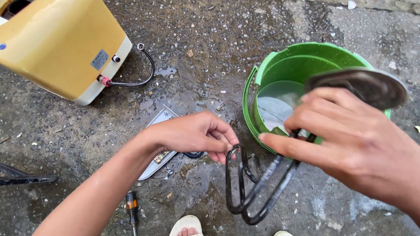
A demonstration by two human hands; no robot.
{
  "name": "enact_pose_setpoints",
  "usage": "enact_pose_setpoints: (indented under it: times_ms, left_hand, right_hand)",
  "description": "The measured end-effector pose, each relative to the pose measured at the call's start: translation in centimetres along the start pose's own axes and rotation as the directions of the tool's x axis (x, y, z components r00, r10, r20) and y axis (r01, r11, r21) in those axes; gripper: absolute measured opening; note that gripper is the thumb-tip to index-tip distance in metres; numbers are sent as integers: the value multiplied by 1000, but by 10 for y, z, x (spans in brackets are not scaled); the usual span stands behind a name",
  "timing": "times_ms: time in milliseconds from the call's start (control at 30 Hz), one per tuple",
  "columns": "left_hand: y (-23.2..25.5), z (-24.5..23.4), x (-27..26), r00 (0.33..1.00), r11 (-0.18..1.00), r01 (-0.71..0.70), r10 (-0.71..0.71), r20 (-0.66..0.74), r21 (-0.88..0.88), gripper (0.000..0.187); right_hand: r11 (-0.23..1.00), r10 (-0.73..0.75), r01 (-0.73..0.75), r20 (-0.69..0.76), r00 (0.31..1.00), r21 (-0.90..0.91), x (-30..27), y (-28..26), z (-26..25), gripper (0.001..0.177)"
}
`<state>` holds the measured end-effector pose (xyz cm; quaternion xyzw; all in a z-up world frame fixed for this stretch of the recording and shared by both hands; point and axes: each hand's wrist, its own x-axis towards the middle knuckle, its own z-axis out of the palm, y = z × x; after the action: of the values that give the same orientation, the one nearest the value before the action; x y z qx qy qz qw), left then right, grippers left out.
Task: Cleaning internal components of a water heater using a wet cloth and a bucket of water on a concrete floor.
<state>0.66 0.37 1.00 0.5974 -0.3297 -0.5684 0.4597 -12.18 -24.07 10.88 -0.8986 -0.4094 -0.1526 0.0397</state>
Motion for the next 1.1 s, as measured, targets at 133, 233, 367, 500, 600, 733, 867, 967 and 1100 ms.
enact_pose_setpoints:
  times_ms: [133, 233, 367, 500, 600, 733, 867, 967, 1100]
  left_hand:
    - [-2, 10, 5, 998, 998, 54, -53, 38, -23, 19]
    - [-5, 15, 4, 997, 995, 61, -57, 52, -76, 18]
    - [-18, 21, 8, 997, 974, -48, 59, 43, -220, 16]
    - [-19, 22, 6, 998, 968, -51, 55, 10, -246, 22]
    - [-26, 25, 12, 992, 976, -120, 126, 18, -184, 9]
    - [-28, 33, 20, 986, 986, -152, 146, -81, -71, 18]
    - [-28, 39, 23, 977, 970, -202, 190, -100, -132, 26]
    - [-32, 40, 26, 989, 979, -91, 67, -135, -181, 9]
    - [-37, 43, 28, 981, 972, -133, 101, -168, -194, 18]
  right_hand:
    - [997, -70, 69, 40, 997, 39, 14, 12, 5, 36]
    - [993, -103, 102, 14, 995, 62, 27, 20, 8, 33]
    - [988, -119, 125, -69, 991, 90, 36, 22, 13, 26]
    - [989, -142, 145, -103, 985, 24, 42, 21, 21, 26]
    - [991, -133, 133, -58, 990, 1, 47, 20, 24, 31]
    - [989, -130, 127, -34, 991, -77, 53, 17, 33, 21]
    - [984, -147, 140, -56, 988, -108, 53, 18, 38, 19]
    - [986, -149, 144, -60, 987, -80, 53, 18, 38, 21]
    - [980, -170, 160, -76, 983, -120, 53, 17, 41, 23]
